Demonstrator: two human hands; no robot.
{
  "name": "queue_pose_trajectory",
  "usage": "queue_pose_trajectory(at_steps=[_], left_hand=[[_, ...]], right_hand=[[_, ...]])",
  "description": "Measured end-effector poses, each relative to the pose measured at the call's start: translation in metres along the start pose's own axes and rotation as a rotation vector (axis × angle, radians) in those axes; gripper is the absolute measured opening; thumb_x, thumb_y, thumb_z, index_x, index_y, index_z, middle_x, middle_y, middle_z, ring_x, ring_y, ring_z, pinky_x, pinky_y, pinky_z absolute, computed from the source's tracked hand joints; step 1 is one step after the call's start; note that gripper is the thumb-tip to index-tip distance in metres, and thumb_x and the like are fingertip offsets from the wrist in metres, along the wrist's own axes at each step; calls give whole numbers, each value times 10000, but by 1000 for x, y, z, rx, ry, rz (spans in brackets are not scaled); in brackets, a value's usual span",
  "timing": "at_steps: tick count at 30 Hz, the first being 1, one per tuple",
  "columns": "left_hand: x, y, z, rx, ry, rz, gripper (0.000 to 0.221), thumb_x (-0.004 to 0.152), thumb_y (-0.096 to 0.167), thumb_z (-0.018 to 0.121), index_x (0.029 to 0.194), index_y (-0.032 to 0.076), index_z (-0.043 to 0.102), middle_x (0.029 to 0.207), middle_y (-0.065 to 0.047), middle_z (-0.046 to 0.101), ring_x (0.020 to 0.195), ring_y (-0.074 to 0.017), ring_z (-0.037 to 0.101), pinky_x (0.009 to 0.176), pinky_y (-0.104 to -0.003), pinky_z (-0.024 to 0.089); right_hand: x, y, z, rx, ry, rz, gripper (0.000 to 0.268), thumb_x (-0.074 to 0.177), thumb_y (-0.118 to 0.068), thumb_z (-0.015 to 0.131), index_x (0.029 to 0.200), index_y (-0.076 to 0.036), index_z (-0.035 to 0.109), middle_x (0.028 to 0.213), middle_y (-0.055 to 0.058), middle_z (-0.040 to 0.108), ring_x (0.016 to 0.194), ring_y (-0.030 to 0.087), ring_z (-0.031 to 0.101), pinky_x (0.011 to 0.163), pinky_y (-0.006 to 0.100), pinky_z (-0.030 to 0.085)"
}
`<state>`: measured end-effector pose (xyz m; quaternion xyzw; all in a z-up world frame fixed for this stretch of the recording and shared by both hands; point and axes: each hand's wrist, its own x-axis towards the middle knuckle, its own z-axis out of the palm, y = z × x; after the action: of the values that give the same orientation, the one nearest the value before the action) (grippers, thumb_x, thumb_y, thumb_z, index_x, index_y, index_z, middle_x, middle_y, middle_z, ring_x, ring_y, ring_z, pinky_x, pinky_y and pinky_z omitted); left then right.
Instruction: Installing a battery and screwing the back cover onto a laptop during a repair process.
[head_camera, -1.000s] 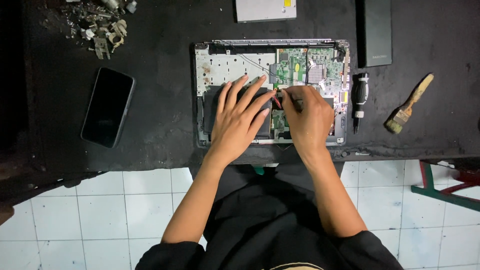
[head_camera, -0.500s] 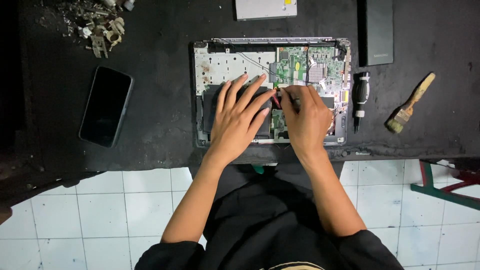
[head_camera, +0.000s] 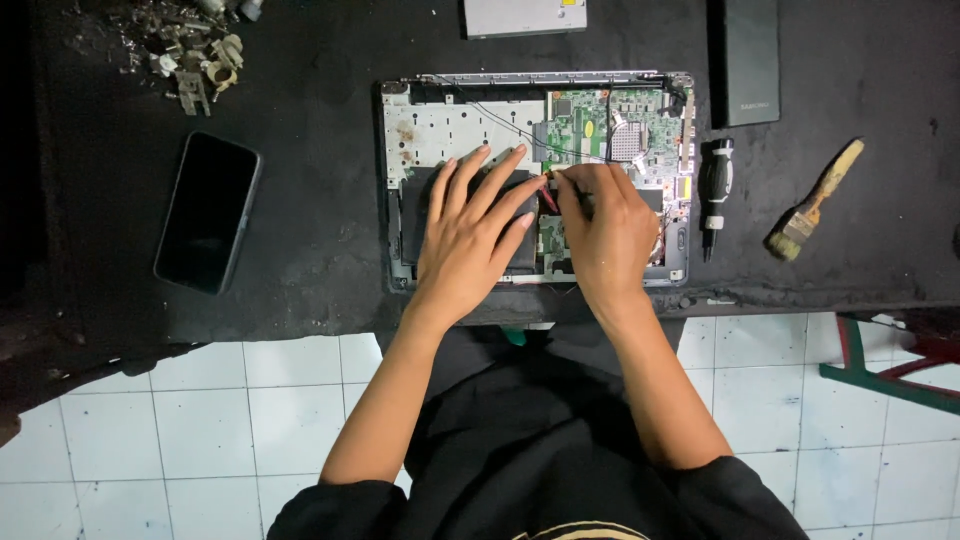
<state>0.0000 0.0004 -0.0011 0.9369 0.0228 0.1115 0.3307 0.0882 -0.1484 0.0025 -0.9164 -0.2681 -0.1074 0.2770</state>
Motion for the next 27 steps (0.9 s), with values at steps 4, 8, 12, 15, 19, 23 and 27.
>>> queue_pose_trajectory(at_steps=[4,8,12,15,19,23,27], left_hand=[[2,3,-5,-7,1,-7,334,1112,289,522,1410,192,637,1603,-63,458,1509,-340,342,1258,-567,149],[10,-1,-3,-35,-8,-48,324,1102,392,489,1304,230,684,1508,-34,525,1436,-307,386,1193,-575,209],[40,-16,5,34,6,-65,349,1068,513,518,993,258,743,1132,82,629,1108,-176,512,966,-499,391],[52,-11,2,93,-32,-8,126,1013,364,663,1050,262,726,1010,78,653,971,-197,575,847,-432,448],[59,-14,10,171,-57,29,97,989,336,684,1037,266,732,941,76,666,908,-205,600,794,-421,465],[65,-23,20,213,-78,54,81,964,309,701,991,256,756,846,69,676,825,-207,620,729,-401,472],[70,-21,14,166,-127,78,52,938,199,734,948,163,770,789,0,684,785,-251,662,679,-382,523]], right_hand=[[7,4,-21,75,-73,-23,129,1025,-166,789,1012,-45,749,934,86,678,708,317,704,596,405,548],[22,26,-35,154,-134,-106,39,1027,-6,733,1056,-9,760,955,133,700,672,307,699,602,416,546],[33,37,-31,184,-212,-256,64,971,27,768,1029,-2,771,914,133,706,699,357,723,584,380,562],[37,36,-31,92,-248,-312,94,975,3,743,1056,-11,790,935,131,720,750,312,739,642,358,593],[39,40,-33,67,-255,-386,85,967,-31,754,1040,-21,799,948,120,729,771,324,749,650,386,602],[40,37,-39,-46,-285,-433,82,959,-39,724,993,-34,798,952,107,733,770,303,751,644,384,601],[45,29,-49,-114,-329,-456,119,976,-34,694,994,-56,810,934,104,742,752,255,753,649,340,609]])
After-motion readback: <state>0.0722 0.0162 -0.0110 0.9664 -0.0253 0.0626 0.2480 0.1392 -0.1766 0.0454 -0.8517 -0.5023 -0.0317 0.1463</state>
